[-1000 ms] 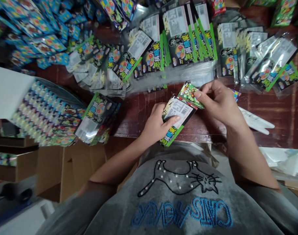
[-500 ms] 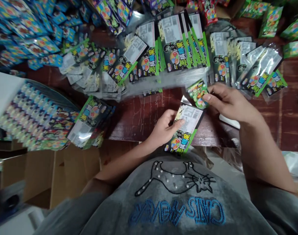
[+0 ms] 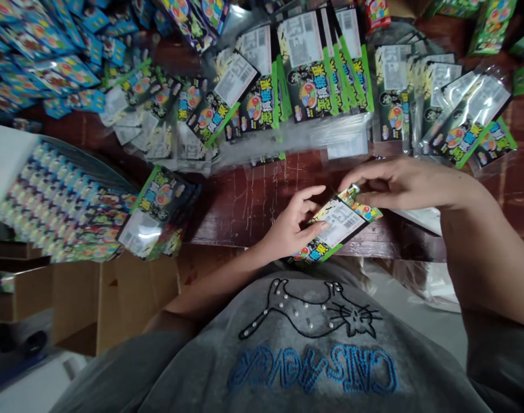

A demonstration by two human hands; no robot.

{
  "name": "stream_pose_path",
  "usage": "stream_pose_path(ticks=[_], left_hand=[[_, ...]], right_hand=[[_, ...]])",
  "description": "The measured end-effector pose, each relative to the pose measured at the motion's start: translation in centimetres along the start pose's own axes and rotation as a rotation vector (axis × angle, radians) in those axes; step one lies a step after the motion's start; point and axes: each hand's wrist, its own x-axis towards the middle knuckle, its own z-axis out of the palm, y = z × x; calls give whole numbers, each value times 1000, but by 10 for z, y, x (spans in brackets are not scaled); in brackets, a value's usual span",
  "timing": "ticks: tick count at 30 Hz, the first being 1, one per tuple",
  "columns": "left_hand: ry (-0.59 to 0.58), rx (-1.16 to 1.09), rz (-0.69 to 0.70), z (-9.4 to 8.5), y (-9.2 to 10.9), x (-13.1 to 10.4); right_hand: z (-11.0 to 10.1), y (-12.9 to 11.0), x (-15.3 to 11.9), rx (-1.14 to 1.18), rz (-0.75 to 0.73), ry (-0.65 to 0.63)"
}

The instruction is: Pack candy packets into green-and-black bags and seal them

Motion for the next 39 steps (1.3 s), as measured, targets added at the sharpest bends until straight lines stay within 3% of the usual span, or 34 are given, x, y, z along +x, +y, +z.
stream_pose_path(ticks=[2, 3, 6, 8, 15, 18, 23, 28, 33, 39], left_hand=[[-19, 14, 10, -3, 0, 1], [-16, 18, 18, -5, 0, 2], [58, 5, 43, -11, 1, 11], [112, -17, 66, -12, 0, 16], [95, -67, 23, -4, -9, 6], [81, -37, -4, -8, -9, 2], [80, -1, 20, -13, -10, 5], [193, 33, 56, -10, -15, 6], [132, 24, -7, -12, -6, 10], [71, 118, -20, -24, 6, 15]], right_hand=[[4, 0, 4, -55, -75, -150], [8, 0, 4, -81, -91, -117], [25, 0, -1, -122, -51, 263], [38, 1, -7, -101, -15, 414], [71, 10, -23, 32, 76, 393], [89, 12, -31, 142, 140, 482], [123, 9, -39, 518, 264, 616], [128, 7, -41, 532, 264, 564], [120, 8, -44, 448, 227, 474], [126, 6, -46, 367, 221, 458]])
